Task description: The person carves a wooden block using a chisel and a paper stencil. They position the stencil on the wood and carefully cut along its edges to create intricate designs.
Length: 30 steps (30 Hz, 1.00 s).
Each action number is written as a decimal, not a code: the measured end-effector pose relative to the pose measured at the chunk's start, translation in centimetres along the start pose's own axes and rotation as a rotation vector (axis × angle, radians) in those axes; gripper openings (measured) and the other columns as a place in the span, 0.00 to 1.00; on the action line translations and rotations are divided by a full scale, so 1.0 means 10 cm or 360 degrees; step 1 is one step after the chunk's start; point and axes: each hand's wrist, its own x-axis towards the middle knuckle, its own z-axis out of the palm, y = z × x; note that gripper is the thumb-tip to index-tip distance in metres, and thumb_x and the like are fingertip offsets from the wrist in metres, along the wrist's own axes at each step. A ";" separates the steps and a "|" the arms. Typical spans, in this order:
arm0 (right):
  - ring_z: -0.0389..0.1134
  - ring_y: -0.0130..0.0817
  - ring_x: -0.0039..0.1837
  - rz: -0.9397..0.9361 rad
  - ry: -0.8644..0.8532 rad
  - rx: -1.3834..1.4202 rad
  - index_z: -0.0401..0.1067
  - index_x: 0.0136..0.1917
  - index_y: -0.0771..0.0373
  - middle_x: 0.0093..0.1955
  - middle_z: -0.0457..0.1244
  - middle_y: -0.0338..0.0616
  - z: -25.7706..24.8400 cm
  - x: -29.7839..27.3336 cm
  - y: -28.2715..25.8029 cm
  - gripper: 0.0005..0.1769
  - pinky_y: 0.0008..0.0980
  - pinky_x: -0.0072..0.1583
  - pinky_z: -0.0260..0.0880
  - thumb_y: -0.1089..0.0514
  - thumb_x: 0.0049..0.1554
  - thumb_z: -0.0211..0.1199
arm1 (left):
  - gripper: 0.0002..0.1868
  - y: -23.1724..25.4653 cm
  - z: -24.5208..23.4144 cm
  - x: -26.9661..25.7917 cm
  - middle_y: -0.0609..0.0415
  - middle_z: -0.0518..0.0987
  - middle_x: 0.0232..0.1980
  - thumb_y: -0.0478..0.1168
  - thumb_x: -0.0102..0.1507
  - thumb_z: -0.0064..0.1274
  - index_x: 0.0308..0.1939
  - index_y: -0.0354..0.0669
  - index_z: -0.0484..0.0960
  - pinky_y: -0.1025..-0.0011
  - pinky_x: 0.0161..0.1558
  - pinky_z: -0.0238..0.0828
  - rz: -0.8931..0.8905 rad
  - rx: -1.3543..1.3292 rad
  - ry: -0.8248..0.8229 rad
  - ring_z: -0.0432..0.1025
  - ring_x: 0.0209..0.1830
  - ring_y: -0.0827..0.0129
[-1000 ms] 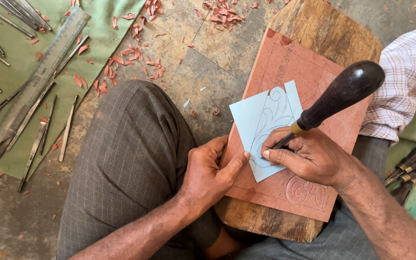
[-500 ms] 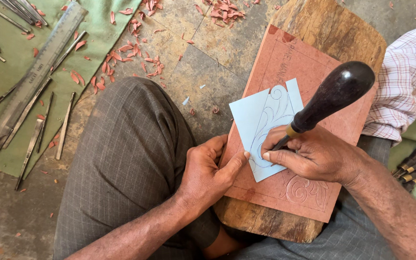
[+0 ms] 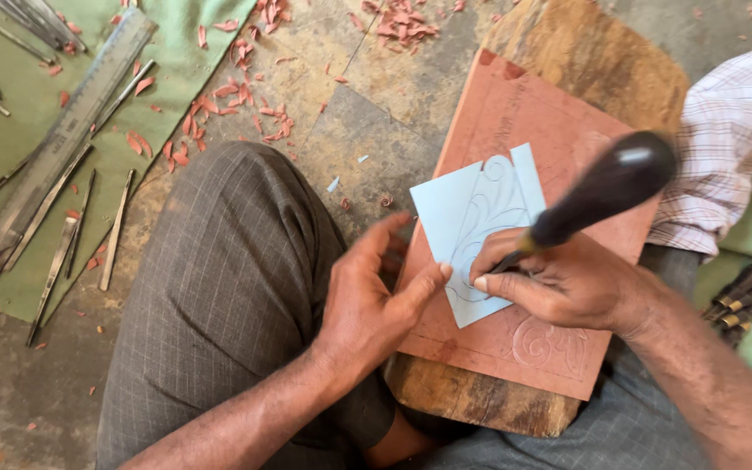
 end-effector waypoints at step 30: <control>0.73 0.32 0.53 0.0146 0.2407 0.1020 0.74 0.51 0.72 0.50 0.72 0.51 1.34 -0.33 -0.08 0.04 0.26 0.60 0.74 0.68 0.63 0.63 | 0.30 -0.10 -0.13 0.20 0.50 0.85 0.46 0.42 0.62 0.62 0.65 0.33 0.76 0.72 0.42 0.80 -0.0009 0.0237 -0.0193 0.79 0.41 0.71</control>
